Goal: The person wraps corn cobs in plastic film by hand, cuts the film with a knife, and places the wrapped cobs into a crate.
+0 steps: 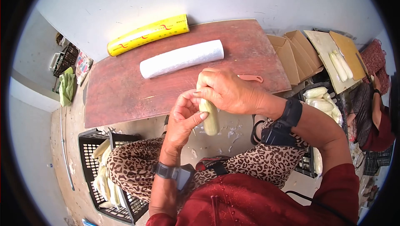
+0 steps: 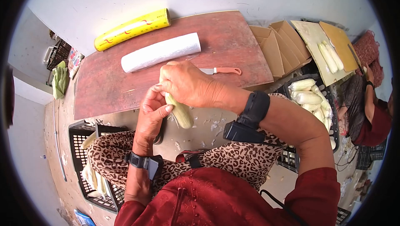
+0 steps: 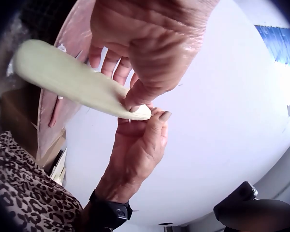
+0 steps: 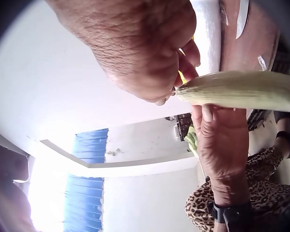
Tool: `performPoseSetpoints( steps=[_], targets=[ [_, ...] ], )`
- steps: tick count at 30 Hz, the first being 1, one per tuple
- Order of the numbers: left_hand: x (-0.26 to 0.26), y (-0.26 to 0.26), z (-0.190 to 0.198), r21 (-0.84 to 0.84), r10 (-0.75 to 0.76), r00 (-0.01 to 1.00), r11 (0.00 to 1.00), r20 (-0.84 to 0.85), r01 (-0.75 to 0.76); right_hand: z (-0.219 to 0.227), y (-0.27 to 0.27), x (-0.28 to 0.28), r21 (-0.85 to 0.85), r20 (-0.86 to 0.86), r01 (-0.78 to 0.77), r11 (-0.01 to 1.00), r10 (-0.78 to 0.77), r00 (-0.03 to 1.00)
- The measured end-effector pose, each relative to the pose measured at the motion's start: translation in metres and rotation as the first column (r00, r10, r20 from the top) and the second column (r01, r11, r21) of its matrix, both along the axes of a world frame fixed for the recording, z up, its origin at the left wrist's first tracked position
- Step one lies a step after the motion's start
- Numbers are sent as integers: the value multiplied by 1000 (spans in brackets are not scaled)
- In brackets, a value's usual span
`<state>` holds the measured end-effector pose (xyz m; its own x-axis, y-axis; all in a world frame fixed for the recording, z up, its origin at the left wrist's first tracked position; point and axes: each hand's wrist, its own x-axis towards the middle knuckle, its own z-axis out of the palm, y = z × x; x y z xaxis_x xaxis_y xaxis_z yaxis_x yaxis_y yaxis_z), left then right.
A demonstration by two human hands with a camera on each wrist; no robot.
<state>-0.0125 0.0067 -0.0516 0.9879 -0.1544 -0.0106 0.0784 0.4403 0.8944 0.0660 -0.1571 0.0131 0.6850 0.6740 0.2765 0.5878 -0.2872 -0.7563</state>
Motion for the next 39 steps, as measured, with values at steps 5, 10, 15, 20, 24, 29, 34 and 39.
performPoseSetpoints(
  steps=[5, 10, 15, 20, 24, 29, 34, 39],
  targets=[
    [-1, 5, -6, 118, -78, 997, 990, -11, 79, 1, 1, 0, 5, 17, -19, 1000, 19, 1000],
    [-2, -5, 0, 94, -6, 1000, 996, 10, 5, -2, 3, -5, -2, 48, -43, 999, 43, 998],
    [-3, -3, 2, 123, -51, 998, 991, -21, 53, -3, 4, -2, 5, 43, 19, 1000, -20, 999],
    [-9, -3, 7, 130, -177, 983, 974, -56, 183, 2, 5, 4, 85, 51, 81, 993, -85, 995],
    [-8, -3, 6, 52, -205, 978, 977, -47, 207, 5, 3, 6, 43, 42, 133, 990, -135, 990],
    [-7, -1, 0, 123, -121, 989, 984, -86, 131, 6, -3, 12, -15, 93, 147, 989, -145, 985],
    [-7, -3, 1, 272, 14, 997, 962, -73, 7, 4, -5, 14, -25, 14, 152, 988, -152, 988],
    [-5, -3, -8, 617, 91, 935, 729, 343, -298, 12, -14, 25, -60, -622, 38, 997, -67, 780]
  ],
)
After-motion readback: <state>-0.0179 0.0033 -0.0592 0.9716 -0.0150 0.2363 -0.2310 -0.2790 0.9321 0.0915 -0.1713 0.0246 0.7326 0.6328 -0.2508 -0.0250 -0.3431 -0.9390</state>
